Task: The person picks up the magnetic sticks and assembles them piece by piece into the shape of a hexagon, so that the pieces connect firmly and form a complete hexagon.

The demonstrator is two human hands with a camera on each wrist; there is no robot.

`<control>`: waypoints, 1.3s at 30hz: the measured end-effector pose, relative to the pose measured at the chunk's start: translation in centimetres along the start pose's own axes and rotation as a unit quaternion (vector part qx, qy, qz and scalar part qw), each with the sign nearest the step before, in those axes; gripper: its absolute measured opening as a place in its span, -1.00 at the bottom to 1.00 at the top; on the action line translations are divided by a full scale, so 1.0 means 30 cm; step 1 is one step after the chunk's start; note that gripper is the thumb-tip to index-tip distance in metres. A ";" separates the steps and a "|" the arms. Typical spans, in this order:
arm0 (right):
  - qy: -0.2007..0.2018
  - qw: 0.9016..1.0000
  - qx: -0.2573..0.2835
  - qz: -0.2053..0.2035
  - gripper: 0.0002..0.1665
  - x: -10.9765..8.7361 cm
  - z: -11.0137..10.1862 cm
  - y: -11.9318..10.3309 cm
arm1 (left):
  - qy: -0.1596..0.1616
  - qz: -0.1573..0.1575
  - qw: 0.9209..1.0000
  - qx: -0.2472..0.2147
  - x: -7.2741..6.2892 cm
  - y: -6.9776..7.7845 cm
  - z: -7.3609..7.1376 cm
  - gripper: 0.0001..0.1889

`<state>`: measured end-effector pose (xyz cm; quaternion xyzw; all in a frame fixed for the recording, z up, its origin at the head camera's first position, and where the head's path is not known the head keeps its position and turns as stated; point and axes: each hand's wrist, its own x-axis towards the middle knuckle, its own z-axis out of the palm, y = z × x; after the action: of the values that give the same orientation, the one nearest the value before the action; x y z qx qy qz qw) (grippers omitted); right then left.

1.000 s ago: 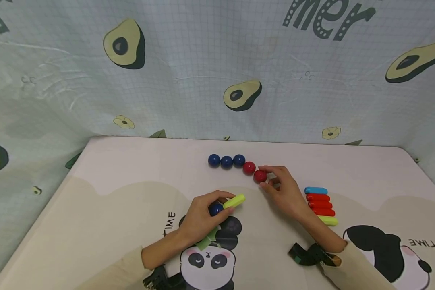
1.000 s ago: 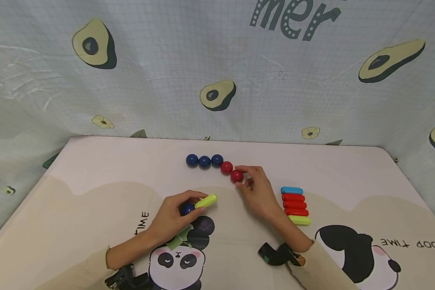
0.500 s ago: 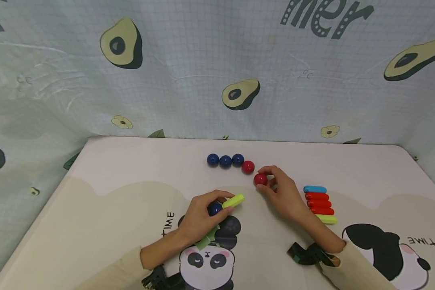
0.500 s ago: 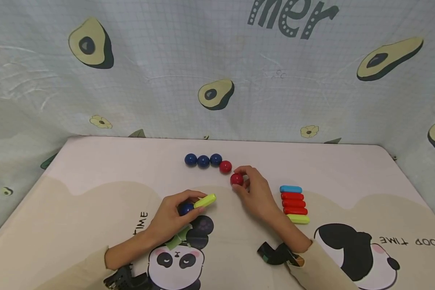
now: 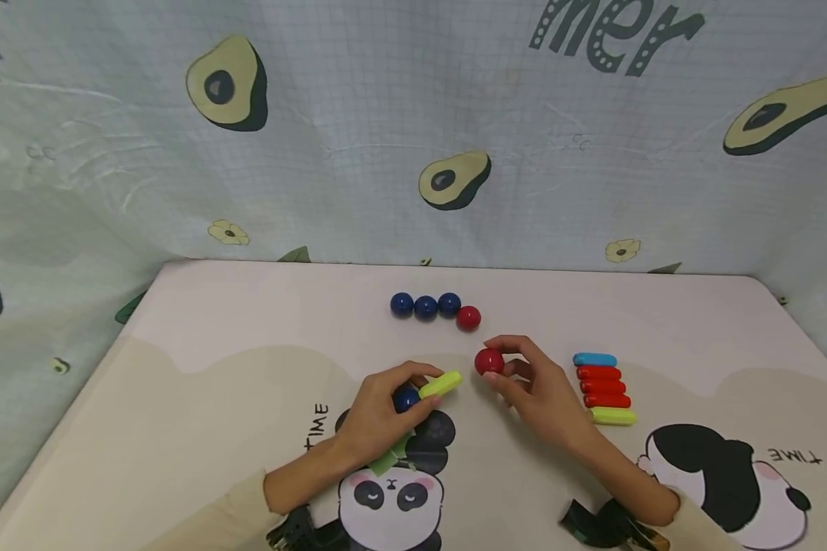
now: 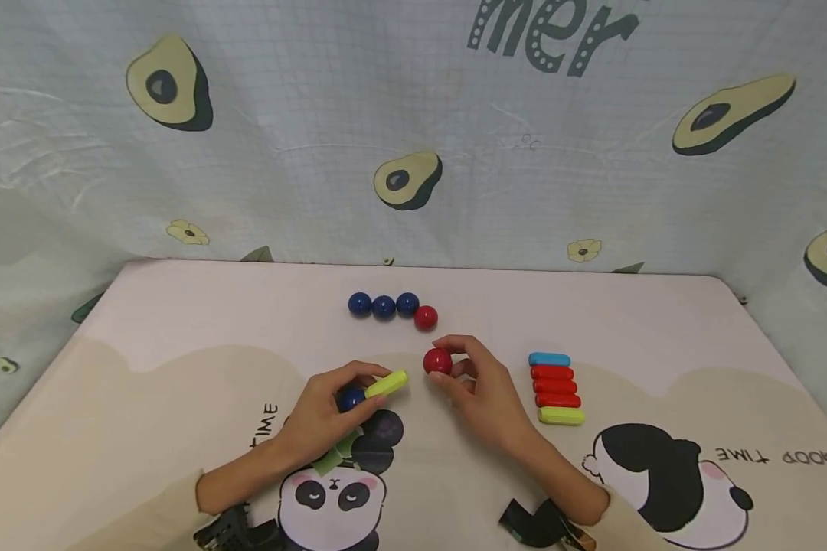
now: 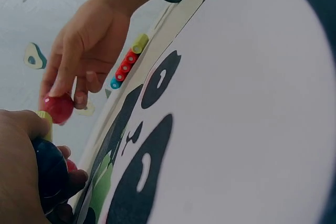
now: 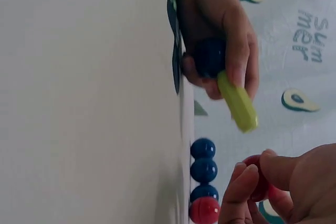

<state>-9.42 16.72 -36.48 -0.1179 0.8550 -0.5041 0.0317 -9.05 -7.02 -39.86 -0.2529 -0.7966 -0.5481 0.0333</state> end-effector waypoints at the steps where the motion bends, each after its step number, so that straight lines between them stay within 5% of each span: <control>1: -0.002 1.000 0.016 -0.009 -0.47 -0.006 0.006 -0.003 | 0.002 -0.001 1.000 0.001 -0.002 0.000 0.000 -0.69; 7: -0.010 0.997 0.063 -0.038 -0.48 -0.020 0.024 -0.002 | 0.003 0.005 1.000 0.003 -0.006 -0.003 0.000 -0.69; 39: -0.060 0.996 0.055 -0.041 -0.46 -0.023 0.026 -0.019 | -0.018 0.035 0.999 0.011 0.005 -0.014 0.003 -0.65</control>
<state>-8.51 15.94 -36.42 -0.1807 0.8168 -0.5435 0.0686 -9.34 -7.01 -40.22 -0.2896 -0.7937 -0.5335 0.0407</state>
